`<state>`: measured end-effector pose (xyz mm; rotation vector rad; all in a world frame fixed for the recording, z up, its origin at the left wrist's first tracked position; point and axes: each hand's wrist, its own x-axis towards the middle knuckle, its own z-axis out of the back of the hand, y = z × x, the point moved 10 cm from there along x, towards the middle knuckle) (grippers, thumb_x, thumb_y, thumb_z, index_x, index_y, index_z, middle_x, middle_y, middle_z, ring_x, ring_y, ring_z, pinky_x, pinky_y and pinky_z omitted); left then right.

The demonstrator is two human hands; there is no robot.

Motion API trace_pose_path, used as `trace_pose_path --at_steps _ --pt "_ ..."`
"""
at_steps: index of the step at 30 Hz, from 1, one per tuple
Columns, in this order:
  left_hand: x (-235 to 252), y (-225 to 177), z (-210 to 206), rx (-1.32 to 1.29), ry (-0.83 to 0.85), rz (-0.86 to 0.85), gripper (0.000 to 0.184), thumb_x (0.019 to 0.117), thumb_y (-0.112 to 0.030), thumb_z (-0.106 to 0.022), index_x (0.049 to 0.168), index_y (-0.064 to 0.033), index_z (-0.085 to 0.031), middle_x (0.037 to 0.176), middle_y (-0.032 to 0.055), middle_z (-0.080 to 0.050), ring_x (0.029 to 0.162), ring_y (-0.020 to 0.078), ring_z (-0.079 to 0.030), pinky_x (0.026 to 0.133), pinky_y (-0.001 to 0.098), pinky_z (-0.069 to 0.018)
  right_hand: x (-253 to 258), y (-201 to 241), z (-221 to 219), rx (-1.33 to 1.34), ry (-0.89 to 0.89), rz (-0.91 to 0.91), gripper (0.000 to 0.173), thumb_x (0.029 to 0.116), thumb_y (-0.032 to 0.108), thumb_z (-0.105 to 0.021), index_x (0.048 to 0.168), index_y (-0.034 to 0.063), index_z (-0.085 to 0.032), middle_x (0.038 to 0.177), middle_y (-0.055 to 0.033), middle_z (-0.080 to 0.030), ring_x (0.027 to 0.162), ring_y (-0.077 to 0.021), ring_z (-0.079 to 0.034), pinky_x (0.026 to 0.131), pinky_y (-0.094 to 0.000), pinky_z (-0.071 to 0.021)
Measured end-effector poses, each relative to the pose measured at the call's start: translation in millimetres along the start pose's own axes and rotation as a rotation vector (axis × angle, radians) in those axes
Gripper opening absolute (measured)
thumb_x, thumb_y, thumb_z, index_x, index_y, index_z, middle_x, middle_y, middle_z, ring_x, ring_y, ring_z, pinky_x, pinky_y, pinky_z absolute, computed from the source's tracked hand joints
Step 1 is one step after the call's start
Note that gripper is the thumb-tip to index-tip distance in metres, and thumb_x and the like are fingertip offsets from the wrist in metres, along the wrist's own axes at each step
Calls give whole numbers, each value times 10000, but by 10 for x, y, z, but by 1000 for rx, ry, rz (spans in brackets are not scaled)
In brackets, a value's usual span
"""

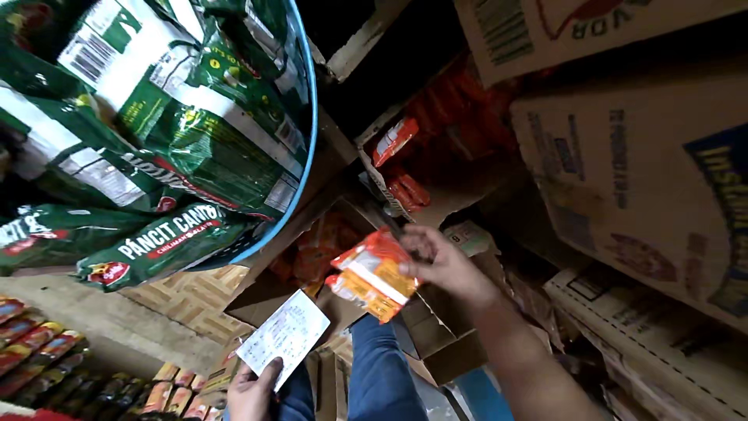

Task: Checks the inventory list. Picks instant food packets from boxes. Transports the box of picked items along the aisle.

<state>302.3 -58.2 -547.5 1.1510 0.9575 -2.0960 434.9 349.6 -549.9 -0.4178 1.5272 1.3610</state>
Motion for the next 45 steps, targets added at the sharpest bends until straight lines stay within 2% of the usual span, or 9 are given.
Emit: trace_pose_path --at_steps 3,9,19,25,29,32,35,42,45 --pt "-11 -27 2 -7 -6 -4 178 842 113 -638 978 -2 -643 780 2 -735 674 63 -704 627 249 -609 694 -46 795 -271 -383 16 752 915 299 -777 1504 -21 -437 1470 -275 -512 1347 -385 -529 1122 -532 -442" --pt "-18 -35 4 23 12 -2 177 854 118 -623 962 -20 -642 773 -14 -737 672 54 -702 635 241 -608 1692 -431 1787 -604 -715 -191 586 1014 228 -621 1513 -17 -435 1495 -275 -499 1387 -418 -491 1145 -565 -393" --pt "-37 -35 -3 77 7 2 166 852 89 -643 978 -20 -641 781 -21 -732 677 51 -699 633 250 -608 1988 -328 1569 -1247 -452 -50 444 1012 17 -517 1455 -16 -514 1619 -277 -319 1518 -473 -251 1196 -703 -166" --pt "-34 -44 -28 51 11 -26 181 834 118 -634 953 -18 -651 766 -19 -737 677 43 -700 647 240 -609 2130 -482 1638 -1027 -595 -108 583 965 12 -568 1532 19 -432 1639 -234 -312 1517 -422 -295 1207 -580 -291" --pt "-27 -9 -10 51 -4 -9 183 838 117 -636 966 -14 -649 779 -14 -737 682 51 -702 641 244 -608 2042 -333 1550 -993 -508 -113 666 879 257 -762 1480 98 -522 1555 -252 -430 1441 -459 -399 1131 -673 -343" --pt "-39 -27 -39 69 0 3 174 856 111 -632 982 -9 -641 781 -22 -733 687 45 -701 650 241 -610 1980 -169 1314 -1114 -455 32 629 887 117 -716 1488 136 -535 1581 -242 -398 1464 -474 -353 1147 -687 -313" --pt "-46 -53 -62 76 7 -5 169 851 106 -636 968 -15 -646 770 -21 -734 673 43 -699 635 237 -608 2002 -168 1227 -1145 -421 -16 510 979 25 -579 1483 66 -518 1659 -229 -255 1464 -493 -342 1127 -652 -367" --pt "-22 -29 -34 43 0 -13 176 827 118 -643 945 -11 -656 761 1 -738 660 58 -701 616 242 -605 2053 -99 1380 -941 -460 -194 751 990 160 -606 1589 -48 -202 1514 -326 -433 1374 -490 -473 1092 -642 -408" --pt "-14 -40 -30 44 3 -4 170 835 116 -640 943 -15 -655 752 -9 -733 647 50 -693 599 234 -595 1651 192 1243 -929 -432 -114 638 1001 225 -632 1515 -54 -380 1514 -311 -440 1374 -482 -472 1098 -648 -411"
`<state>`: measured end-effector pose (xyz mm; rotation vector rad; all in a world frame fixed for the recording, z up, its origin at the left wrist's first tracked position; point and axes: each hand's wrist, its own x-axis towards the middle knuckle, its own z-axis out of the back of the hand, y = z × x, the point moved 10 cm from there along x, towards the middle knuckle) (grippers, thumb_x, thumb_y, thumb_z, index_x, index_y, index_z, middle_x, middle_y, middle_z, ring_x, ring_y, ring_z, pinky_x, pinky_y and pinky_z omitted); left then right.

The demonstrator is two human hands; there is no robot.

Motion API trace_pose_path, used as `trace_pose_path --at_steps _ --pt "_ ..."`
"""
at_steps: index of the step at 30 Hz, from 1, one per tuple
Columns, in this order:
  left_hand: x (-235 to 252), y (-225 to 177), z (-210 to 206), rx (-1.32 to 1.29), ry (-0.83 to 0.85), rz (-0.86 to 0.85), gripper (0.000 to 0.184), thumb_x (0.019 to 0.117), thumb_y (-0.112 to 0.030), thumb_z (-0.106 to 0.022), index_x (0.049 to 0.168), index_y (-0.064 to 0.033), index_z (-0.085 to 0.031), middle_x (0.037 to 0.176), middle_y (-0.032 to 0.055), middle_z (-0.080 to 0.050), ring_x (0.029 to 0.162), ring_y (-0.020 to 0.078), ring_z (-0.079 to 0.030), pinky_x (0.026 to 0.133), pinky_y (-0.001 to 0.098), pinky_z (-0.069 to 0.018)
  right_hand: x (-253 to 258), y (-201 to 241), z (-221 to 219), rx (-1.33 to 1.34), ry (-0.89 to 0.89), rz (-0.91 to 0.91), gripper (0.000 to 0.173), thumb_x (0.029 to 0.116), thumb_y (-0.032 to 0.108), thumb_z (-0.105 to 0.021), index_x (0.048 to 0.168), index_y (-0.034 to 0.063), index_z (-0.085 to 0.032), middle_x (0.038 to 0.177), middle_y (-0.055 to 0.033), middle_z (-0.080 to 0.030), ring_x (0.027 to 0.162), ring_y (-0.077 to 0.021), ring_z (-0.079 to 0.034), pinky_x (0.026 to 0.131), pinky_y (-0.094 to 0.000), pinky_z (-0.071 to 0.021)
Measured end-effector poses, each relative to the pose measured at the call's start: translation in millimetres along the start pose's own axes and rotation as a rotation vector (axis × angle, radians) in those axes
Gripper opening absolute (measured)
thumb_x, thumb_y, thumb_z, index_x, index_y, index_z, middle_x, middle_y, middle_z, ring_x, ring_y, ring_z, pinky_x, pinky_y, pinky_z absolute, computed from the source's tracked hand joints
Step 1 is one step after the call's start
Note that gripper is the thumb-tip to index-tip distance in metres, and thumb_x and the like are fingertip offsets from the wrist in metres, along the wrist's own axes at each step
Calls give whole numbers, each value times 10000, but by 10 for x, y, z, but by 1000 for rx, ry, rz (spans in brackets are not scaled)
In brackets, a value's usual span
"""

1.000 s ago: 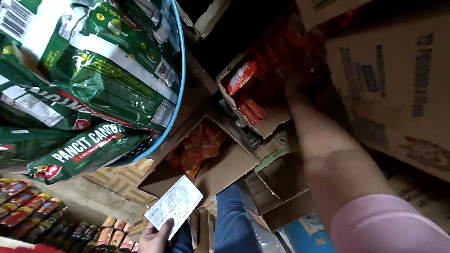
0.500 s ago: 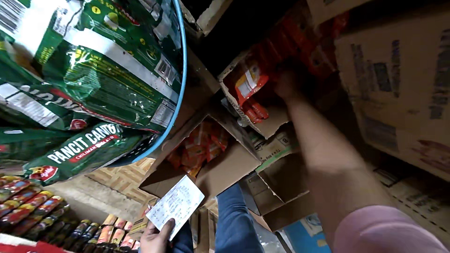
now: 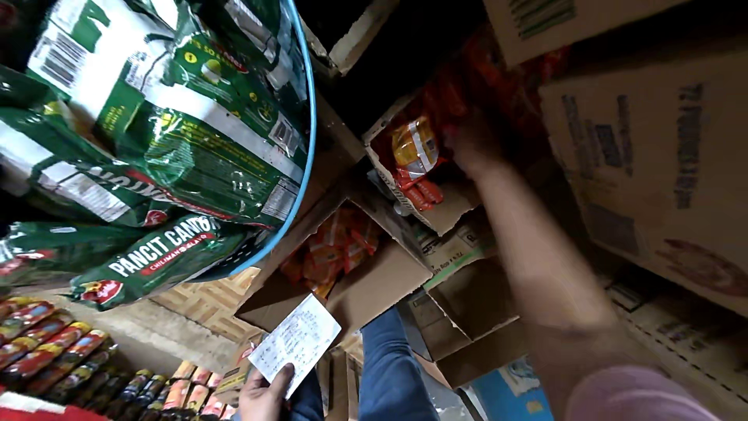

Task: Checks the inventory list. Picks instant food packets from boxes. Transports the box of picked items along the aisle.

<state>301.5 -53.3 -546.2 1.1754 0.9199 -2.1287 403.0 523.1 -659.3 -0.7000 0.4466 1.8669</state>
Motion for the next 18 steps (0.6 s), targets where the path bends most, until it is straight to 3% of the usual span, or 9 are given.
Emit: trace_pose_path --at_steps 2,4,6,8,10,12,14,16,18 --pt "8 -16 -6 8 0 2 164 835 107 -641 944 -15 -653 756 -17 -731 655 42 -691 613 237 -597 -658 177 234 30 85 80 588 979 160 -670 1481 -52 -450 1589 -293 -335 1371 -485 -470 1096 -630 -429" --pt "10 -25 -7 21 1 3 152 842 93 -644 953 -10 -646 759 -21 -723 663 40 -689 632 242 -603 -1495 347 459 90 61 207 477 925 152 -744 1330 -40 -581 1491 -267 -460 1074 -453 -664 869 -605 -576" --pt "21 -24 6 14 -9 7 145 841 91 -648 947 -8 -649 746 -17 -723 645 45 -686 608 245 -598 -2281 524 524 223 3 421 362 903 210 -753 1194 7 -683 1339 -218 -613 906 -338 -725 732 -504 -628" --pt "21 -22 9 21 -15 13 148 841 82 -641 955 -13 -642 751 -24 -718 649 41 -685 609 243 -597 -2787 754 378 353 207 577 324 897 214 -732 1185 68 -706 1270 -166 -669 939 -283 -733 752 -452 -629" --pt "31 -14 6 33 -23 21 156 847 77 -649 971 -16 -632 758 -26 -717 649 39 -685 608 244 -598 -2944 976 105 505 563 628 350 880 83 -722 1224 33 -678 1363 -194 -595 1032 -307 -694 828 -457 -597" --pt "31 -19 3 34 -32 26 164 847 81 -643 977 -17 -622 755 -32 -713 644 33 -681 606 238 -594 -2699 1059 -87 645 661 557 309 901 34 -697 1210 11 -697 1420 -204 -555 1165 -291 -643 946 -426 -563" --pt "32 -9 18 20 -41 27 175 845 90 -648 985 -11 -622 759 -20 -716 645 43 -684 603 246 -598 -2014 911 -134 676 463 387 256 972 95 -653 1211 21 -707 1464 -189 -526 1274 -269 -587 1031 -412 -526" --pt "20 -4 21 27 -40 28 185 841 93 -645 990 -13 -622 758 -20 -718 639 41 -683 593 244 -596 -1094 596 -84 558 156 232 341 1016 124 -597 1329 -7 -632 1494 -246 -495 1356 -357 -526 1105 -489 -460" --pt "0 -10 5 30 -30 35 195 843 103 -639 1002 -8 -624 768 -19 -726 663 40 -694 619 241 -604 -253 262 -90 356 -34 51 443 1036 185 -556 1448 25 -530 1501 -256 -488 1380 -395 -499 1130 -551 -415"
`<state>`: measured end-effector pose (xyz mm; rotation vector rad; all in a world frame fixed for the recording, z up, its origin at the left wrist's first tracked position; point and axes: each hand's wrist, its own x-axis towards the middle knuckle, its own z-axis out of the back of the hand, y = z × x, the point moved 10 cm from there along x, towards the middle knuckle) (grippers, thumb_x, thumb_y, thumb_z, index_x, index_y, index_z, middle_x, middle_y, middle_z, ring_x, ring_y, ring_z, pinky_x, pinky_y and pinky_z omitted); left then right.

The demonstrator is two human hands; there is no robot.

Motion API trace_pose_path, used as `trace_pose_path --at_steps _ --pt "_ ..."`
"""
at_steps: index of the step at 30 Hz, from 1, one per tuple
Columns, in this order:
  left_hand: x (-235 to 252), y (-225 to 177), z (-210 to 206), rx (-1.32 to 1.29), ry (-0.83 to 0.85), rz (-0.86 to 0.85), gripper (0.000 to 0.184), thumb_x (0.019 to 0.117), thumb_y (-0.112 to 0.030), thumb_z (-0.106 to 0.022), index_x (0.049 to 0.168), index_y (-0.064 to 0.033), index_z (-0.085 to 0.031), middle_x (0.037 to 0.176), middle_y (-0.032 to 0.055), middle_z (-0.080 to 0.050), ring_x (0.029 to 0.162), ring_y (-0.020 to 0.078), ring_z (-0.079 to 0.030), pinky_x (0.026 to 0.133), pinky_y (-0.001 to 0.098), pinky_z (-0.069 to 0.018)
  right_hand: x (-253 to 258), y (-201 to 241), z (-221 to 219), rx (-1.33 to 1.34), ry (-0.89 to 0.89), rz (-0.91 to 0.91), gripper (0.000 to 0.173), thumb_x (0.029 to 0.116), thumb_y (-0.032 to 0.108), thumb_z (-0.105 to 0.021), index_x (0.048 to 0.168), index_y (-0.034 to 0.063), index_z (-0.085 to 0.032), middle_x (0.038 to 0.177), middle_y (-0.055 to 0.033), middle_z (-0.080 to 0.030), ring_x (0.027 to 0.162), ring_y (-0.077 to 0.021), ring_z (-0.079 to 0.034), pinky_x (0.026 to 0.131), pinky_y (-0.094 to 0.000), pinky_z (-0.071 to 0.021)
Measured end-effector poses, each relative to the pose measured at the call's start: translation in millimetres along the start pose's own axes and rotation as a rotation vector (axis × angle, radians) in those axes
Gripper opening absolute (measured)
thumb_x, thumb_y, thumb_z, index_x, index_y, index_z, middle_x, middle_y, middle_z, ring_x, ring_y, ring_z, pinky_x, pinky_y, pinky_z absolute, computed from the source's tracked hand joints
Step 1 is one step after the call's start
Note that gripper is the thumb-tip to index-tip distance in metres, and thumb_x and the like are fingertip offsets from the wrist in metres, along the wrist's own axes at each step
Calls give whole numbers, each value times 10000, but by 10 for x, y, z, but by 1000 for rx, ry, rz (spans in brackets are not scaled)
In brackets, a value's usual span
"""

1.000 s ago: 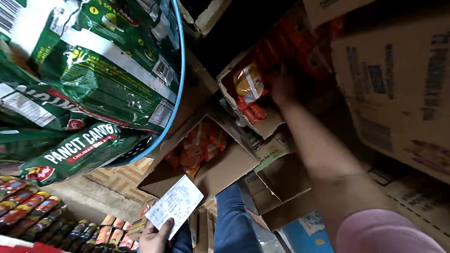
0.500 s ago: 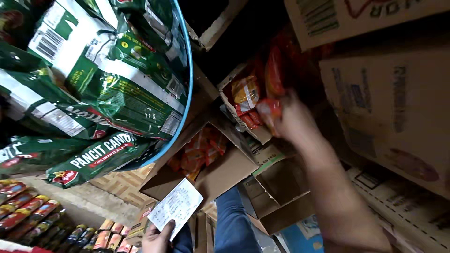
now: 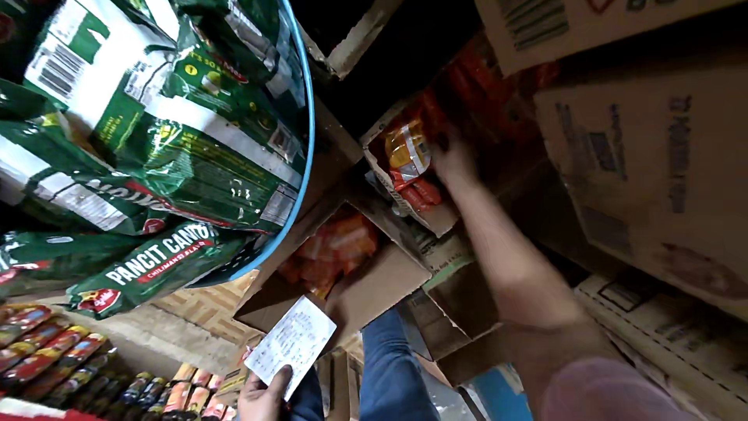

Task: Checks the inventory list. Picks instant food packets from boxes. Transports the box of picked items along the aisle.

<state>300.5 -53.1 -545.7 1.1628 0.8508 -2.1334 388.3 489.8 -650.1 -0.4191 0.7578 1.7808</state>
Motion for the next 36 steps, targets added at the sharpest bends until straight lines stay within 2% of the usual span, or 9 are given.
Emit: trace_pose_path --at_steps 5,7,13,18,22,25,27,32,36 --pt "5 -4 7 5 -10 -23 183 835 114 -644 977 0 -635 773 -13 -730 687 47 -703 652 243 -612 1012 -290 -354 -332 141 11 727 954 339 -704 1525 -10 -420 1515 -282 -466 1436 -447 -415 1158 -643 -324" --pt "-10 16 9 3 -4 -23 185 839 112 -639 987 1 -636 785 -15 -732 697 46 -704 661 241 -612 966 -249 -368 -341 214 -19 737 956 350 -704 1510 -42 -418 1505 -300 -463 1429 -458 -413 1153 -644 -316" --pt "15 -45 -24 -6 2 -42 211 829 122 -642 1001 0 -630 790 -24 -737 701 37 -706 671 238 -617 1107 -240 -57 -164 -129 50 829 906 329 -742 1586 72 -343 1563 -195 -451 1436 -333 -453 1173 -521 -380" --pt "7 -64 -27 13 20 -47 204 844 109 -644 1013 -5 -627 794 -34 -733 695 30 -701 661 231 -613 904 -142 93 -125 -99 -25 776 916 362 -725 1561 76 -402 1489 -214 -527 1374 -381 -512 1116 -589 -414" --pt "24 -34 33 -40 -4 -9 198 859 102 -628 1035 11 -625 809 0 -734 701 57 -708 656 251 -617 -251 -202 516 322 -85 -136 816 914 271 -752 1582 60 -333 1506 -208 -492 1359 -281 -524 1115 -464 -455" --pt "45 -11 62 -101 -46 35 181 887 103 -615 1043 12 -610 803 14 -730 685 68 -708 637 261 -620 -1345 -179 364 575 247 -99 600 828 151 -727 1379 49 -514 1092 -94 -709 914 -145 -718 789 -361 -632" --pt "42 -33 79 -138 -75 43 178 889 105 -603 1042 13 -607 803 14 -729 690 71 -712 645 260 -622 -1787 -41 -57 671 517 -30 614 830 136 -750 1383 10 -516 1062 -68 -728 900 -115 -716 806 -319 -623" --pt "44 -78 9 -131 -64 14 199 851 106 -615 1036 37 -601 809 34 -725 711 82 -715 665 268 -621 -1147 -258 -314 100 179 -49 576 980 326 -691 1425 -10 -542 1412 -274 -553 1264 -422 -584 1048 -590 -485" --pt "64 -61 60 -139 -8 -10 207 828 106 -630 1027 52 -639 834 66 -744 735 114 -729 684 287 -629 -350 -431 -967 -199 339 -114 671 972 264 -696 1449 -127 -430 1470 -384 -440 1378 -543 -435 1113 -671 -371"
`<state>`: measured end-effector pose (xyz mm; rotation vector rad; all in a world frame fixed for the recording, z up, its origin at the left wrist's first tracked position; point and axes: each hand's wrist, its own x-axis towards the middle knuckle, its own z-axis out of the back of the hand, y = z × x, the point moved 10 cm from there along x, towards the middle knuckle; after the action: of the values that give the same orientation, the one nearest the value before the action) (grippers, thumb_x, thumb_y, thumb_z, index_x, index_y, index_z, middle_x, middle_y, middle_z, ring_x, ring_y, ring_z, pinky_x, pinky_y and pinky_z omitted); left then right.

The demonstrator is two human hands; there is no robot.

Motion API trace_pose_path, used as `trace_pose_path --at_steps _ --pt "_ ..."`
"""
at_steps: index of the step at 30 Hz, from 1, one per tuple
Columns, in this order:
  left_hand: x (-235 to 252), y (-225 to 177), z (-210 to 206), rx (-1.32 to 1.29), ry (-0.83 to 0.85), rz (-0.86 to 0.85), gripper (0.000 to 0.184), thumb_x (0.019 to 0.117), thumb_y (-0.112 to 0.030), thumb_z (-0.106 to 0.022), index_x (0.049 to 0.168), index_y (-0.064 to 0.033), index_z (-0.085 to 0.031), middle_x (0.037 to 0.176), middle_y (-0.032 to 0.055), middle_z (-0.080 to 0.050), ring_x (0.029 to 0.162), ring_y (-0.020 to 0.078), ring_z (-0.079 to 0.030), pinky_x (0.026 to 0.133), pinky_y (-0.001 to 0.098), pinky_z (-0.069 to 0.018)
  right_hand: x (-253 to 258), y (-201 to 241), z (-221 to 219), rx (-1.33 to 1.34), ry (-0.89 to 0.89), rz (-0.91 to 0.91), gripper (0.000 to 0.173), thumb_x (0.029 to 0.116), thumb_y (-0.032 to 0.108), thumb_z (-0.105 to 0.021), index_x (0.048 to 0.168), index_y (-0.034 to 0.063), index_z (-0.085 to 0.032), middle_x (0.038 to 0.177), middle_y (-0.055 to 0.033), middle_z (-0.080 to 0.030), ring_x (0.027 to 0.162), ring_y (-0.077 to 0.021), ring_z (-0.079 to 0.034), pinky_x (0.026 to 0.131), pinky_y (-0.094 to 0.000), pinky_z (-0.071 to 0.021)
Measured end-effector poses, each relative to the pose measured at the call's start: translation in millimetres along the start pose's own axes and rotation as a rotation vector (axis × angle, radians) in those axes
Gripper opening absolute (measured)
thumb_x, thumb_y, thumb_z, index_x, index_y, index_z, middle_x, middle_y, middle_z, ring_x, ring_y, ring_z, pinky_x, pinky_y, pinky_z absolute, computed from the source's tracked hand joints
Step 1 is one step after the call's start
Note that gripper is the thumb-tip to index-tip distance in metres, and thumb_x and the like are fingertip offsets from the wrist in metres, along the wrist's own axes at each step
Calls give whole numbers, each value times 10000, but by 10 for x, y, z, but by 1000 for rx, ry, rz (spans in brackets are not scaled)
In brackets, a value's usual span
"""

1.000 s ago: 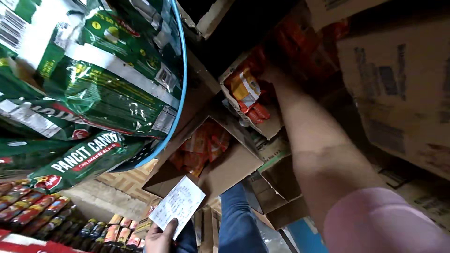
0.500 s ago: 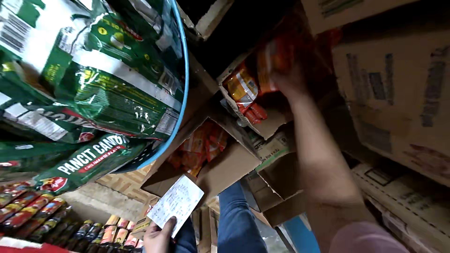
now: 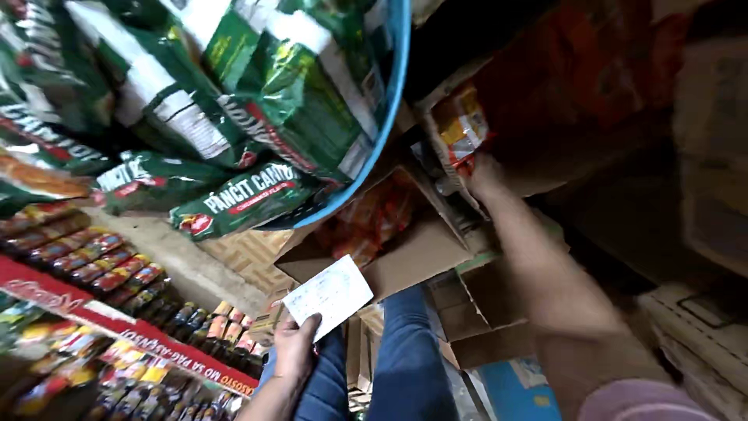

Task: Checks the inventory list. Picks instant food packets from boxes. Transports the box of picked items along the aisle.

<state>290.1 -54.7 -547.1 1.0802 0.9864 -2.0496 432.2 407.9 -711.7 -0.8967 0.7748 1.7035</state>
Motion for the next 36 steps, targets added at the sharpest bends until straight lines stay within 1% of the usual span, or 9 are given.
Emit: trace_pose_path --at_steps 6,12,15,20,23,27,32,34,36 --pt "18 29 -46 -35 78 -35 159 818 91 -622 957 42 -683 808 75 -751 724 124 -732 692 287 -627 379 56 -79 -174 -25 -5 644 868 266 -803 1273 -171 -559 1369 -407 -507 1276 -567 -513 1011 -732 -421" --pt "67 69 -17 -99 89 -36 169 820 132 -621 961 64 -686 814 99 -755 721 139 -737 695 292 -632 125 -123 315 137 -130 -70 826 825 274 -844 1490 -3 -439 1341 -352 -573 1255 -547 -549 1012 -748 -417" --pt "69 98 -2 -116 91 0 168 843 134 -612 979 61 -678 826 98 -756 727 136 -737 700 293 -633 -540 -264 632 555 -204 -48 775 851 227 -808 1503 33 -437 1368 -222 -587 1225 -312 -612 1029 -515 -516" --pt "60 99 -37 -126 110 20 169 840 122 -610 969 42 -685 821 79 -759 729 126 -739 697 290 -634 -1524 -74 307 1177 179 330 571 661 498 -904 1141 299 -667 947 142 -750 808 12 -708 695 -220 -623" --pt "54 87 -53 -139 122 16 174 834 121 -597 962 40 -682 814 77 -758 724 126 -737 692 291 -634 -1713 285 -250 891 453 282 708 688 247 -870 1323 115 -583 1046 -22 -741 895 -118 -724 769 -319 -635" --pt "54 79 -55 -141 111 16 172 841 141 -592 958 49 -677 811 86 -756 722 135 -739 693 297 -634 -1650 563 -676 369 501 151 756 829 158 -835 1480 96 -456 1287 -191 -627 1117 -291 -662 943 -508 -560" --pt "57 119 -36 -125 113 21 170 839 126 -600 971 53 -678 826 92 -758 733 141 -741 701 301 -634 -1675 755 -607 113 -70 290 951 778 247 -885 1562 49 -385 1574 -270 -371 1325 -504 -504 973 -685 -482" --pt "52 116 -55 -124 121 14 167 838 120 -603 969 50 -680 823 91 -758 737 142 -741 704 304 -635 -1764 800 -747 292 -92 336 816 851 291 -815 1517 3 -443 1551 -259 -424 1347 -459 -504 1018 -647 -475" --pt "41 119 -65 -126 130 9 160 836 116 -603 958 48 -680 817 89 -756 729 143 -740 696 303 -635 -1865 856 -1144 651 199 241 723 912 244 -768 1496 -31 -444 1461 -223 -534 1304 -301 -570 1060 -473 -499"
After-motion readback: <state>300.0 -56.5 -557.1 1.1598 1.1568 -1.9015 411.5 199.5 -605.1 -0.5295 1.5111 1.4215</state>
